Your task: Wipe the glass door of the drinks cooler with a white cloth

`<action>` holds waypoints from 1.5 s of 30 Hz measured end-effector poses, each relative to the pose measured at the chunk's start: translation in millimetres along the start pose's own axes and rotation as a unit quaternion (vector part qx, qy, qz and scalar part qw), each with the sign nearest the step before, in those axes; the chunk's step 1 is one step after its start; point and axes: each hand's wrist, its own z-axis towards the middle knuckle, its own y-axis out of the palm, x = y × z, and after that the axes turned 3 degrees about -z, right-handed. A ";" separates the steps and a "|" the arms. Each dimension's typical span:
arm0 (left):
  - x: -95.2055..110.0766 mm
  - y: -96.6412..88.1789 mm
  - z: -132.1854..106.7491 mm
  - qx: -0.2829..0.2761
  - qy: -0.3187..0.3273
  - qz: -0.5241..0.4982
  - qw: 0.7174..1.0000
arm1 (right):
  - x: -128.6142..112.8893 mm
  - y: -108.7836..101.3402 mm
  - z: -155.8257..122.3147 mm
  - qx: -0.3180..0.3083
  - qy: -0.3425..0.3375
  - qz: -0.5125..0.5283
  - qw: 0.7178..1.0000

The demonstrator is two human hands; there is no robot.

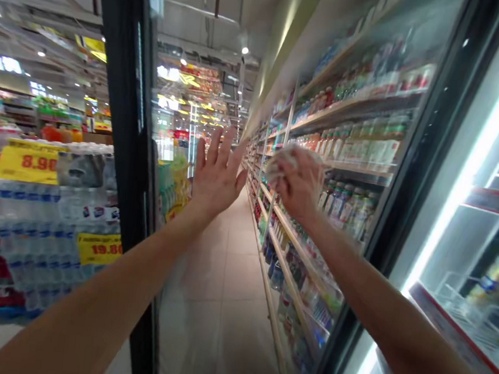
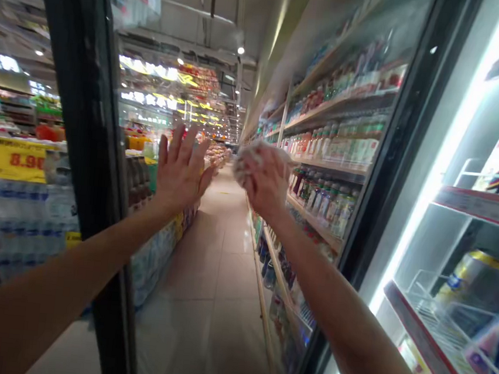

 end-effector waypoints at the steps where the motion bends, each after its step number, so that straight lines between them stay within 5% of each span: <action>1: 3.0 2.1 -10.4 -0.005 0.002 0.001 1.000 | -8.4 -0.1 0.7 -0.044 -0.089 0.015 0.995; 3: 10.6 5.5 -33.9 -0.021 0.010 0.005 1.000 | 2.8 -6.3 3.4 -0.084 -0.171 0.017 0.981; 4: 14.4 6.7 -44.9 -0.032 0.015 0.005 0.999 | 19.7 -11.1 5.2 -0.075 -0.139 0.002 0.987; 7: 22.4 8.6 -64.7 -0.057 0.011 -0.012 0.998 | 76.2 -22.0 9.0 -0.006 0.120 -0.062 0.991; 9: 23.4 9.6 -66.6 -0.070 -0.007 -0.035 0.997 | 85.8 -22.1 4.7 0.018 0.244 -0.085 0.966; 10: 22.8 10.2 -65.5 -0.075 -0.014 -0.045 0.996 | 77.7 -19.9 -0.8 0.018 0.254 -0.087 0.963; 13: 19.1 12.5 -61.5 -0.080 -0.018 -0.050 0.995 | 23.5 -10.5 -27.8 -0.041 0.082 -0.051 0.995; 16: 15.5 15.2 -61.6 -0.078 -0.010 -0.030 0.996 | -7.8 -5.4 -51.6 -0.124 -0.147 0.009 0.981; 18: 13.8 17.4 -63.1 -0.072 -0.002 -0.015 0.997 | 6.0 -5.7 -56.1 -0.109 -0.102 -0.010 0.989; 21: 12.2 21.0 -64.8 -0.050 0.015 0.002 0.999 | 38.0 -8.1 -51.4 -0.002 0.158 -0.069 0.985; 23: 11.1 23.0 -65.1 -0.033 0.019 0.003 0.999 | 33.3 -8.2 -53.1 0.035 0.231 -0.072 0.970; 25: 9.6 24.6 -65.2 -0.023 0.016 0.001 1.000 | 5.1 -5.3 -65.5 0.016 0.165 -0.051 0.985; 28: 6.8 26.4 -65.8 -0.020 0.015 0.010 1.000 | -32.7 1.1 -92.4 -0.069 -0.095 0.013 0.993; 29: 6.1 26.9 -66.1 -0.018 0.017 0.015 1.000 | -33.5 1.8 -98.8 -0.078 -0.126 0.019 0.989; 31: 5.4 27.5 -66.6 -0.014 0.021 0.023 0.999 | -16.7 0.3 -103.6 -0.055 -0.069 -0.003 0.996; 35: 6.4 27.8 -66.4 -0.009 0.030 0.033 0.999 | 12.6 -3.9 -98.4 0.032 0.214 -0.081 0.973; 37: 7.0 27.0 -65.6 -0.008 0.030 0.037 0.999 | -7.5 -2.1 -105.4 0.000 0.188 -0.065 0.980; 40: 7.3 25.1 -64.4 -0.011 0.026 0.037 0.999 | -48.4 1.9 -128.9 -0.077 -0.036 0.005 0.996; 42: 7.3 24.0 -64.2 -0.011 0.026 0.037 0.999 | -49.0 0.1 -140.8 -0.097 -0.111 0.028 0.989; 45: 7.5 24.0 -64.7 -0.017 0.027 0.044 0.999 | -5.3 -9.0 -138.7 -0.059 0.047 -0.023 0.997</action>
